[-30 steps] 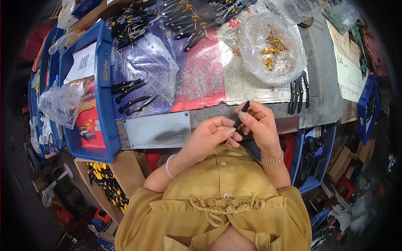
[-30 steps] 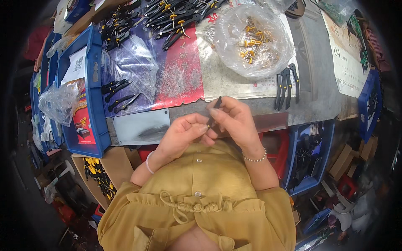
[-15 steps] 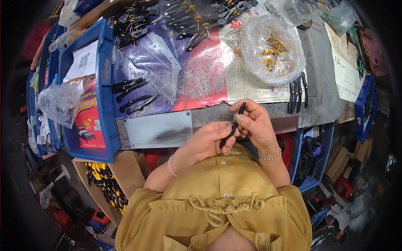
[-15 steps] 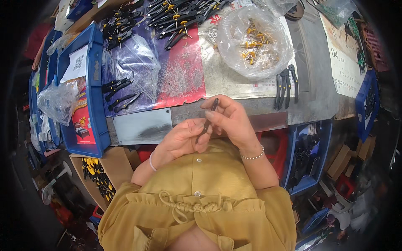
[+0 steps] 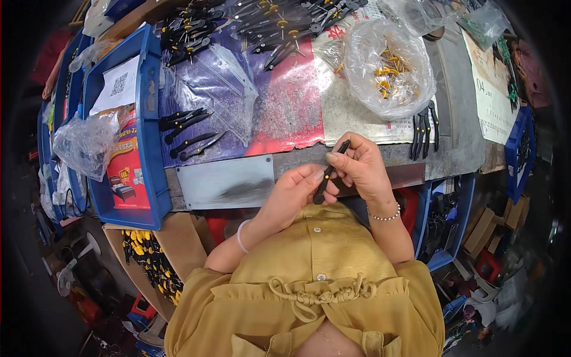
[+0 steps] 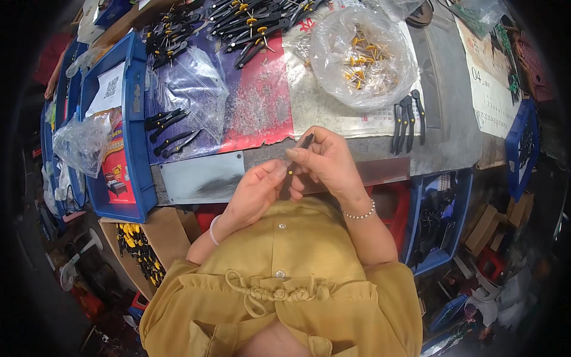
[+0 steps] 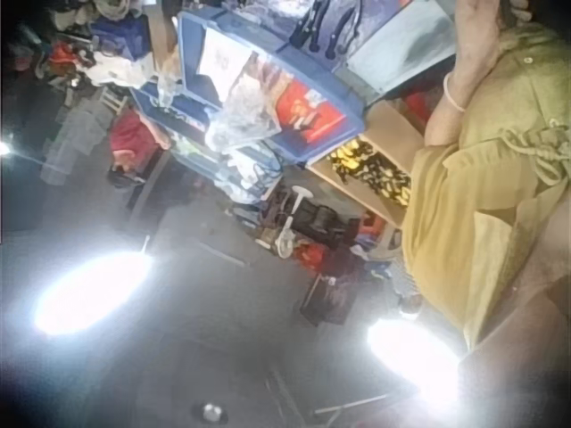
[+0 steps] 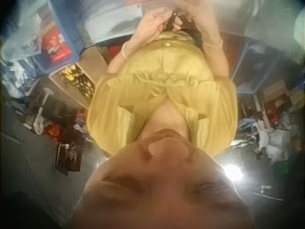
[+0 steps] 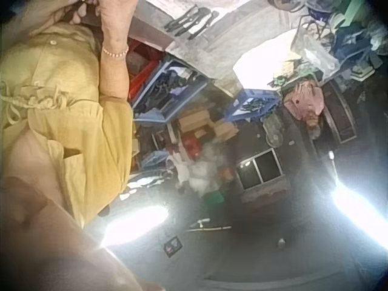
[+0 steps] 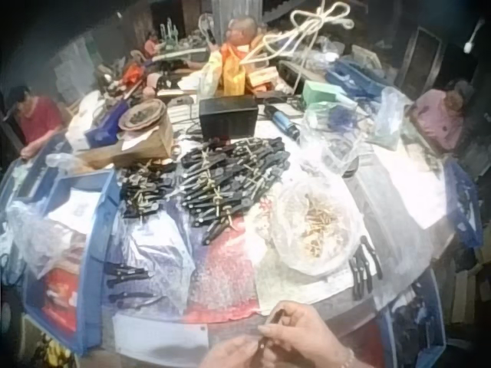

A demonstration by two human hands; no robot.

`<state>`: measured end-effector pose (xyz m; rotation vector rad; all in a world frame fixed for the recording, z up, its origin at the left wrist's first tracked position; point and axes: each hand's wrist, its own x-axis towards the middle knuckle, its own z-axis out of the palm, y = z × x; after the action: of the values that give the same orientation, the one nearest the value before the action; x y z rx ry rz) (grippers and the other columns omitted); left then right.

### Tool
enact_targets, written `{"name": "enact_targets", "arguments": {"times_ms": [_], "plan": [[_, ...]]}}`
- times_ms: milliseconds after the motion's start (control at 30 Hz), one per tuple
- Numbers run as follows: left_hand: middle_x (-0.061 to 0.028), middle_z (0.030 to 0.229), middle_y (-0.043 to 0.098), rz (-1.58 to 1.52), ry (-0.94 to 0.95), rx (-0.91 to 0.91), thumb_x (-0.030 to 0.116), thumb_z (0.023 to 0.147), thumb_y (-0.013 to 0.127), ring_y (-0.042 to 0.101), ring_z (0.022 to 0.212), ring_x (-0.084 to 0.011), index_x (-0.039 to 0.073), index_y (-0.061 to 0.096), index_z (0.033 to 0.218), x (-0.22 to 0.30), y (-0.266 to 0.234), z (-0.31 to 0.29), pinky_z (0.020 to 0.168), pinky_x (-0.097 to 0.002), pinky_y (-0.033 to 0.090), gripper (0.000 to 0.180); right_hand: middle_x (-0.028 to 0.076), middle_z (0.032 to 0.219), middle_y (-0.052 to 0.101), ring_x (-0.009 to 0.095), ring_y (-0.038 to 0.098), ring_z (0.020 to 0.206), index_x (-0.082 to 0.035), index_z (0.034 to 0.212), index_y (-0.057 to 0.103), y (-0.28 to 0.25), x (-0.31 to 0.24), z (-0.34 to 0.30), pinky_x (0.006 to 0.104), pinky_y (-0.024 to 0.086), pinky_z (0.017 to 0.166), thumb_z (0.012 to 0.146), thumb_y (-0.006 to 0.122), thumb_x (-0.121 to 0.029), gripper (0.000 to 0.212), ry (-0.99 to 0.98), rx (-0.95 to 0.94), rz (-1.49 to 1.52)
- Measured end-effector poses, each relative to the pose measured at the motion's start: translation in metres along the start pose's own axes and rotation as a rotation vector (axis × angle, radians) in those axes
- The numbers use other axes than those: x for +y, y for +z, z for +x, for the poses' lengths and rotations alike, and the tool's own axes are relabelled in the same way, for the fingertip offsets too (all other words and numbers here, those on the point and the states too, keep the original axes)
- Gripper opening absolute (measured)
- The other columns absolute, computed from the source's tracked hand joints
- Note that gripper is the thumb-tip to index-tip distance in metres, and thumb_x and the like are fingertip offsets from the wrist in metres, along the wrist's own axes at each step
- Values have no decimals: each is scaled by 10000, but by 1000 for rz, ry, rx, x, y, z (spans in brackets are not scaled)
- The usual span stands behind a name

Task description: The person assembles plastic tool parts by fitting small yellow pins into black handles by hand.

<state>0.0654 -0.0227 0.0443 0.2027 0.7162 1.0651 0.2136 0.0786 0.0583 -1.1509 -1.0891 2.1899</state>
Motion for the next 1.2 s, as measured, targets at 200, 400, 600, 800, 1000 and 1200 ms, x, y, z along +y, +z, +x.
{"name": "enact_targets", "arguments": {"times_ms": [200,400,600,800,1000,1200], "plan": [[-118,985,633,277,61,44,79,936,496,618,858,-171,-15,526,1137,6,7,-4,805,-289,490,225,-20,587,557,2,408,435,-42,831,538,2,1,0,156,287,391,827,677,-96,149,-27,8,5],[-126,1023,631,299,121,74,64,935,494,614,892,-165,-24,519,1151,4,10,-5,820,-282,484,234,-28,643,545,13,458,523,-21,960,570,2,-2,-6,158,344,466,863,622,-88,129,-77,-22,-32],[-121,1059,622,359,185,60,46,936,488,610,925,-164,-42,491,1194,2,7,-6,831,-281,481,273,-8,698,563,27,487,564,-2,1010,570,2,0,-7,167,377,491,866,609,-79,168,-99,-56,-35],[-127,931,670,1100,483,286,7,840,614,653,793,-166,-24,581,1104,14,11,-9,685,-279,518,267,18,699,573,45,498,559,1,993,568,-5,9,-8,179,390,489,845,620,-60,168,-120,-76,104],[-154,869,658,1379,883,299,-32,720,696,647,723,-269,-10,612,965,16,9,-5,621,-321,507,260,27,705,571,62,506,559,3,978,560,0,7,-12,194,410,499,828,627,-49,173,-138,-46,117],[-159,892,647,1518,1137,208,-69,666,706,632,719,-284,-32,588,887,18,5,-3,618,-345,508,253,53,741,581,69,520,573,11,974,551,-5,11,-15,198,426,514,815,626,-37,183,-167,-49,122]]}}
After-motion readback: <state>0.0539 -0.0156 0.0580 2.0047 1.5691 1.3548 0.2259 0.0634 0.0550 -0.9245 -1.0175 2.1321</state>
